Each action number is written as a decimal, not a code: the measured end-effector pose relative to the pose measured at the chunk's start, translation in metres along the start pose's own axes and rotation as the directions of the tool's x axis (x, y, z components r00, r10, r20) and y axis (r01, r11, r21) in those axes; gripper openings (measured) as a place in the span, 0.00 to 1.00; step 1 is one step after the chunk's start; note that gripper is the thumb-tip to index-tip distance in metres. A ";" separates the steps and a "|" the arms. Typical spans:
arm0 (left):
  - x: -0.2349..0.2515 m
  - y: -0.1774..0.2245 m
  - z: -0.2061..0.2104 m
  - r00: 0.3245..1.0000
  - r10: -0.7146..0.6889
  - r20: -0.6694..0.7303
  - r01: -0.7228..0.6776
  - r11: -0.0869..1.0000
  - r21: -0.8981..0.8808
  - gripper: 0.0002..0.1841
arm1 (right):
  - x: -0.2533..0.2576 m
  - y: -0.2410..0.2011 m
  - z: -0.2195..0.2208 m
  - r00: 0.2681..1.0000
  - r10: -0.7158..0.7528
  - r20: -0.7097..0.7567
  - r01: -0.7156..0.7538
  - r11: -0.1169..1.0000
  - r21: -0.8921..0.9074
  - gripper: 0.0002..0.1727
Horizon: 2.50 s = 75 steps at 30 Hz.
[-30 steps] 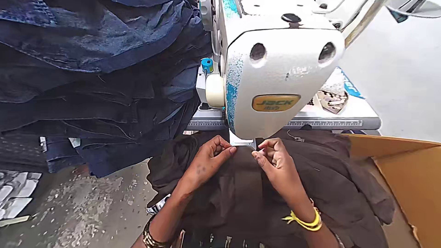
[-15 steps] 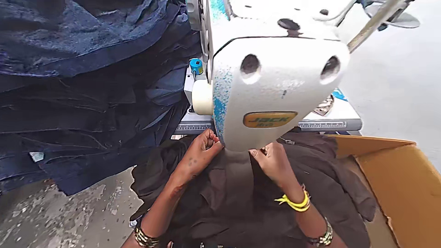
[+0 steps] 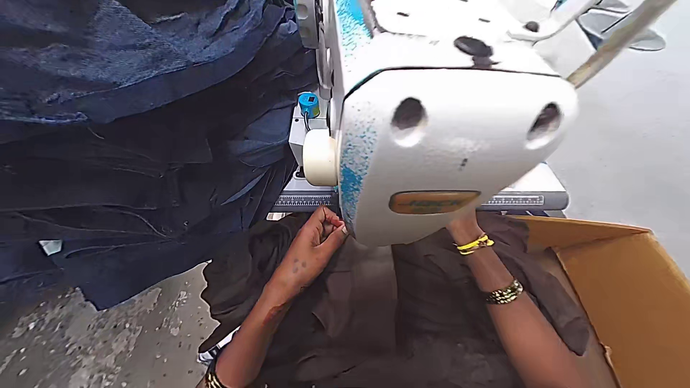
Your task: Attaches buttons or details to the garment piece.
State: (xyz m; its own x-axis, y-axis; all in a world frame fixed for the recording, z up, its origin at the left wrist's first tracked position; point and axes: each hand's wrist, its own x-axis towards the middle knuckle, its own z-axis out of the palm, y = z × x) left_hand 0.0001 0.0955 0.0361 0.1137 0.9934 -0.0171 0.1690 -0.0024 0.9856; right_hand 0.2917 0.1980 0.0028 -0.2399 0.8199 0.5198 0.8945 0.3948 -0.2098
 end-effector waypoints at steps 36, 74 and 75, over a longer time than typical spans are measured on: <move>0.017 0.023 -0.010 0.998 -0.046 0.046 0.038 0.985 0.166 0.02 | -0.089 -0.104 -0.028 0.861 -0.447 -0.244 0.500 0.832 0.242 0.20; -0.055 -0.043 -0.022 0.874 0.470 0.126 -0.479 0.876 0.053 0.13 | -0.022 0.024 -0.055 0.990 0.058 -0.129 -0.036 0.986 0.163 0.10; -0.072 -0.033 -0.002 0.790 0.534 0.300 -0.562 0.827 0.005 0.15 | -0.024 -0.005 -0.058 0.988 -0.005 -0.156 0.033 0.984 0.178 0.10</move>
State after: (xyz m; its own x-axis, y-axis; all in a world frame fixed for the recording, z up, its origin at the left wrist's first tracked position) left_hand -0.0159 0.0245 0.0052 0.4739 0.7491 0.4628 0.0809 -0.5604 0.8242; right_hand 0.3146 0.1523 0.0393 -0.1822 0.7430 0.6440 0.8049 0.4888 -0.3363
